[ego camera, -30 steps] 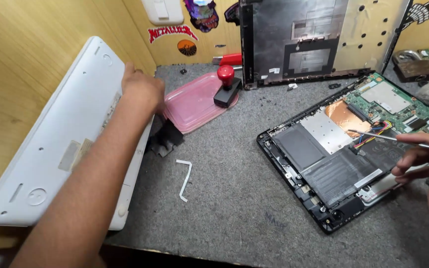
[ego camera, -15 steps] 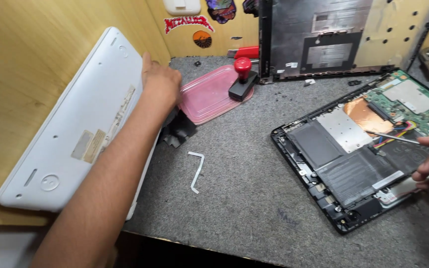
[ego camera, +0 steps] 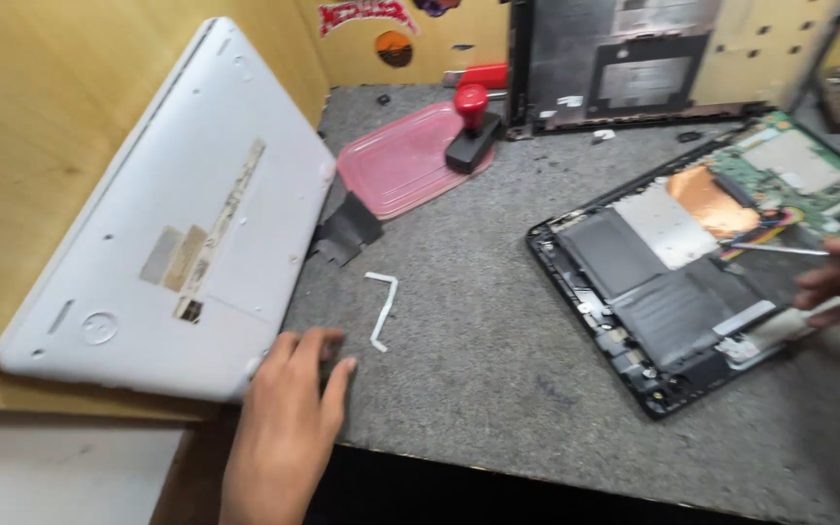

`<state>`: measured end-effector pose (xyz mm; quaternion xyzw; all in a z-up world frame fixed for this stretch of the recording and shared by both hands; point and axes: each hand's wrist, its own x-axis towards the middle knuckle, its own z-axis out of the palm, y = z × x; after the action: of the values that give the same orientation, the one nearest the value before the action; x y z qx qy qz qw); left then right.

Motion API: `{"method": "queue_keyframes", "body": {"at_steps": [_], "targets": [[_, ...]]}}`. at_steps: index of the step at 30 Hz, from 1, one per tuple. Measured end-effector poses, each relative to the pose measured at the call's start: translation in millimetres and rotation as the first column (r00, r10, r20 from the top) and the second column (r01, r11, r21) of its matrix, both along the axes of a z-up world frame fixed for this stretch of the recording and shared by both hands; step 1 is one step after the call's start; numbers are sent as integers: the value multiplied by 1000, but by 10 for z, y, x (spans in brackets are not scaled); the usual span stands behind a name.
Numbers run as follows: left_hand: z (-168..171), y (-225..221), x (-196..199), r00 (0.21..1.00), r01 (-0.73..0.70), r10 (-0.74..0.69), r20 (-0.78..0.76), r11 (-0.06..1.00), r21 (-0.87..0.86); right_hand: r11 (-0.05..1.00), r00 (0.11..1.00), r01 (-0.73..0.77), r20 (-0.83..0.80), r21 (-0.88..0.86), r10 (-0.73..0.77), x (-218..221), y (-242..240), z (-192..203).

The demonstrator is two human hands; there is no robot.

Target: Using a screwdriver to pry and reposition internal components within a laptop chassis during a repair process.

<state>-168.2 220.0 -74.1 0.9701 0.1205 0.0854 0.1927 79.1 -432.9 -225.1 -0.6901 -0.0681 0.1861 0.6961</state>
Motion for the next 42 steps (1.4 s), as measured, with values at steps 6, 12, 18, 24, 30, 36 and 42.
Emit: {"method": "queue_keyframes", "body": {"at_steps": [6,12,18,24,30,36,42], "targets": [[-247,57,-140,969,-224,224,100,974,-14,806,664,584,626,-92,-409,-1460,2219,1692],[-288,54,-222,931,-232,244,272,970,-75,719,566,693,656,-50,-499,-1625,1935,1942],[9,-497,-110,912,-153,314,265,858,-490,758,626,647,623,-81,-468,-1680,1842,2023],[-51,-1249,308,975,194,109,193,-2,-981,742,649,657,602,-136,-465,-1737,1939,2170],[226,-1717,634,975,163,183,125,-210,-964,781,664,608,631,-143,-401,-1812,2082,2195],[-106,-1406,672,979,163,60,193,330,-930,817,724,537,612,-210,-318,-1753,2239,2110],[48,-1358,660,977,103,188,99,-12,-995,815,758,513,587,-269,-283,-1742,2314,2058]]}}
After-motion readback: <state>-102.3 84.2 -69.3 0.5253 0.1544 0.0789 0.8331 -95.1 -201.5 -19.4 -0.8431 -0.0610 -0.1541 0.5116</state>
